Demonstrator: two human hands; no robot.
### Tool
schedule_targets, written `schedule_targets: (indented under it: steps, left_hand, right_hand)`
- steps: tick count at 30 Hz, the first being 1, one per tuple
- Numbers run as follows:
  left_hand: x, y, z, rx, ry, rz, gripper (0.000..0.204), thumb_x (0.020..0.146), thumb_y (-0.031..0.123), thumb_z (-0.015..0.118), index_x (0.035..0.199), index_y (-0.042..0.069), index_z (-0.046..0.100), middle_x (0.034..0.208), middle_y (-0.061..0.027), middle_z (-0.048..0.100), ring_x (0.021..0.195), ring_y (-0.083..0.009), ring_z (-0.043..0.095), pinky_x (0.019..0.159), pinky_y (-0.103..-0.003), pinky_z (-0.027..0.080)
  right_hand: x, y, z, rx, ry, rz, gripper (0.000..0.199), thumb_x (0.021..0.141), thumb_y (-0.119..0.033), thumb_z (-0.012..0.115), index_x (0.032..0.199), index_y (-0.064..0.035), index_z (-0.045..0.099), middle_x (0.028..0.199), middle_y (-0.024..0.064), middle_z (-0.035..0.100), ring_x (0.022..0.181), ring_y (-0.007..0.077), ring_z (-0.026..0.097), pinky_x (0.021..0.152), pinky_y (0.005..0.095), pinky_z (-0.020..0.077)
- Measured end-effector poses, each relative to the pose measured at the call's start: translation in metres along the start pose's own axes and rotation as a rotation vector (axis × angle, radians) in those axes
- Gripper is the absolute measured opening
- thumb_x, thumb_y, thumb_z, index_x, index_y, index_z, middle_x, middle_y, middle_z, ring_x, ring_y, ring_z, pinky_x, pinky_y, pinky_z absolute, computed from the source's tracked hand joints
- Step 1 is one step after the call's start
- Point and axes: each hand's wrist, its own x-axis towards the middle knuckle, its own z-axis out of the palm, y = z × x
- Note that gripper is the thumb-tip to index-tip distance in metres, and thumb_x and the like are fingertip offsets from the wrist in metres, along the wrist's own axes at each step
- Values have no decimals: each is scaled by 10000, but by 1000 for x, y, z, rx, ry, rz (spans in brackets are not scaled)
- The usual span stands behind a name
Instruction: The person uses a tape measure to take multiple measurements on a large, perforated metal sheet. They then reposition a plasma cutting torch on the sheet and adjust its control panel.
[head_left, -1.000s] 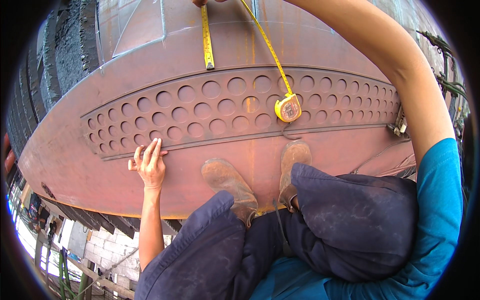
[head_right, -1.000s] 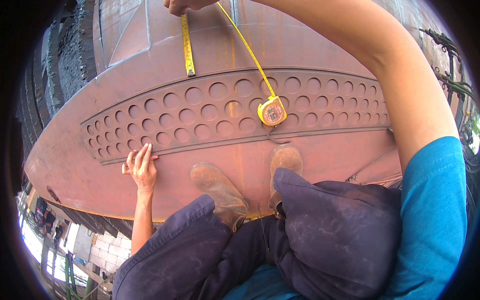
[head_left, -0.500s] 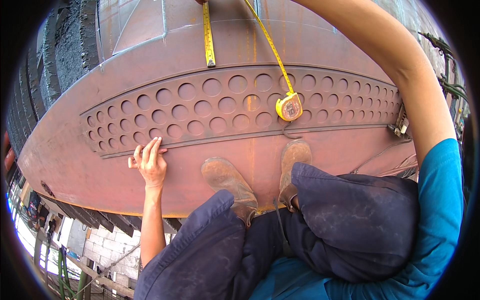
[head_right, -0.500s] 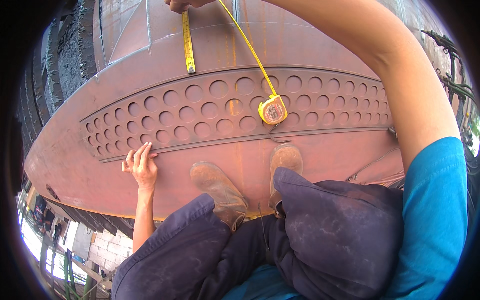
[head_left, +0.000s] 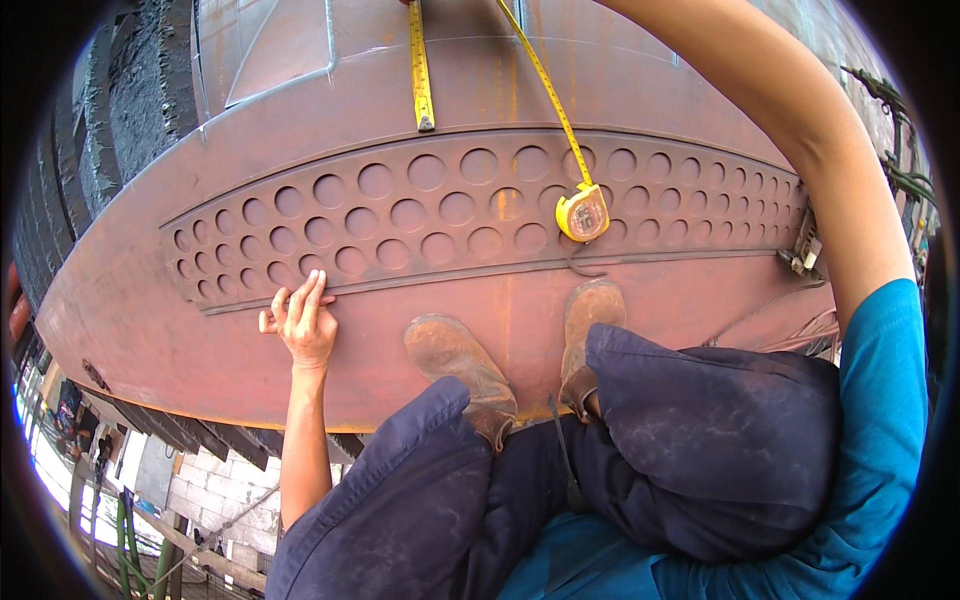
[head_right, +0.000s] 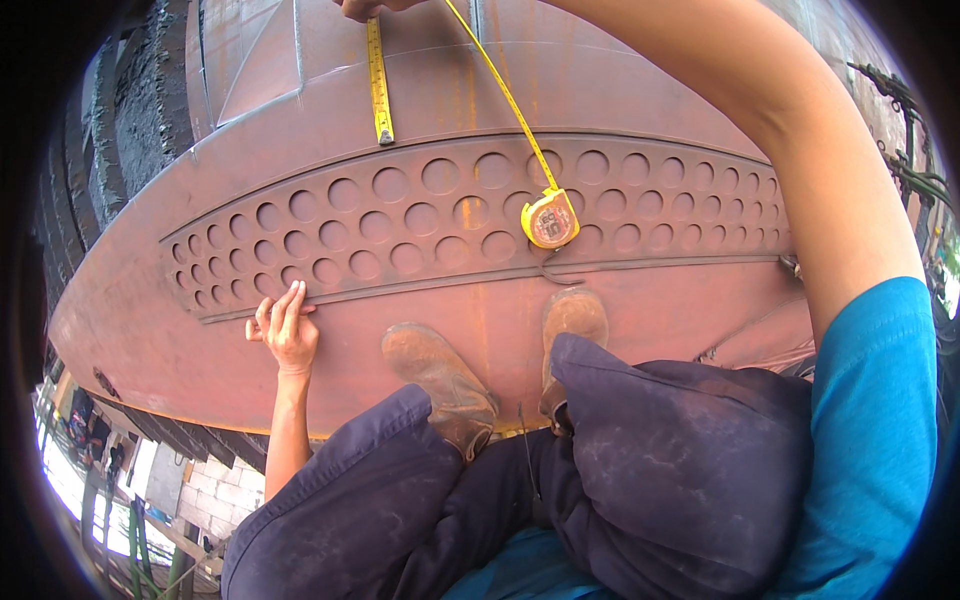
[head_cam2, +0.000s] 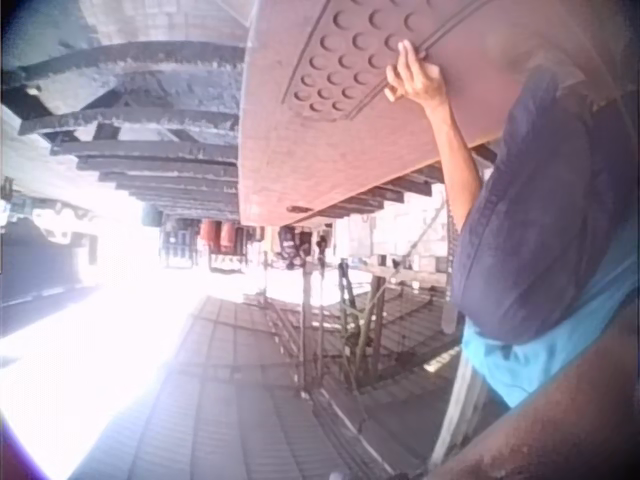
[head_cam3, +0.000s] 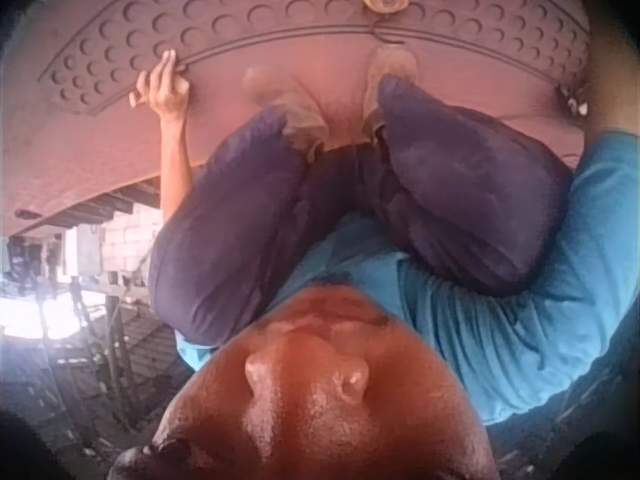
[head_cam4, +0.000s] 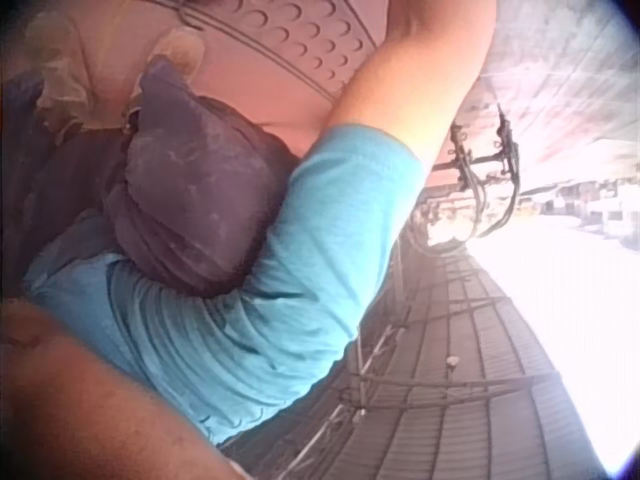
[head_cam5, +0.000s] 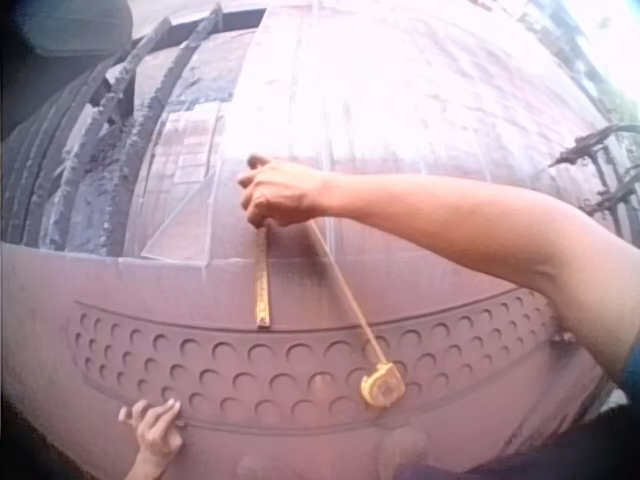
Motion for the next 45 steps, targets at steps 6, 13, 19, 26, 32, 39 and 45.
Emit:
schedule_targets:
  steps: [6, 13, 19, 26, 32, 39, 45]
  left_hand:
    - [2, 4, -5, 68, -24, 12, 380, 831, 164, 796, 1191, 286, 776, 1183, 199, 725, 1115, -132, 570, 1005, -387, 244]
    - [0, 1, 6, -5, 46, 21, 411, 783, 67, 764, 1152, 247, 783, 1148, 163, 744, 1061, -139, 586, 971, -354, 259]
    - [3, 5, 4, -37, 42, -6, 437, 733, 23, 734, 1114, 228, 790, 1118, 146, 749, 1028, -139, 593, 973, -361, 262]
    - [2, 6, 3, -44, 2, -57, 459, 736, 30, 735, 1137, 247, 783, 1139, 162, 741, 1061, -139, 585, 994, -375, 256]
    - [6, 2, -5, 35, 41, 19, 497, 788, -5, 682, 1193, 268, 771, 1179, 178, 735, 1157, -142, 551, 1009, -377, 244]
    - [8, 2, 0, -70, 38, -4, 425, 715, 15, 723, 1077, 230, 781, 1105, 150, 745, 1051, -159, 577, 976, -380, 251]
    - [9, 3, -2, -85, 16, -18, 394, 735, 42, 745, 1080, 230, 776, 1078, 144, 738, 1059, -162, 580, 983, -397, 255]
  right_hand:
    - [-6, 0, -2, 15, 8, 9, 115, 728, -100, 709, 701, -212, 724, 791, -66, 700, 946, 200, 631, 1034, 485, 429]
    - [-5, 0, 1, 21, 24, -7, 97, 709, -113, 719, 687, -207, 711, 772, -64, 685, 927, 202, 628, 1029, 485, 428]
    - [-2, 2, -1, 19, 8, -32, 92, 711, -124, 731, 687, -210, 713, 766, -65, 683, 921, 200, 629, 1034, 487, 432]
    - [0, 2, -2, 16, 16, -35, 117, 755, -121, 729, 685, -214, 719, 768, -65, 697, 902, 195, 638, 1055, 489, 426]
    - [-2, 7, -6, 18, 7, -37, 117, 775, -112, 720, 706, -205, 733, 791, -66, 715, 905, 196, 637, 1078, 488, 417]
    - [-1, 14, -4, 12, -20, -79, 103, 751, -124, 711, 703, -215, 711, 801, -60, 687, 959, 202, 615, 1006, 470, 419]
    - [1, 11, -3, 39, -43, -74, 125, 771, -117, 686, 710, -220, 719, 820, -68, 692, 977, 206, 611, 1013, 487, 418]
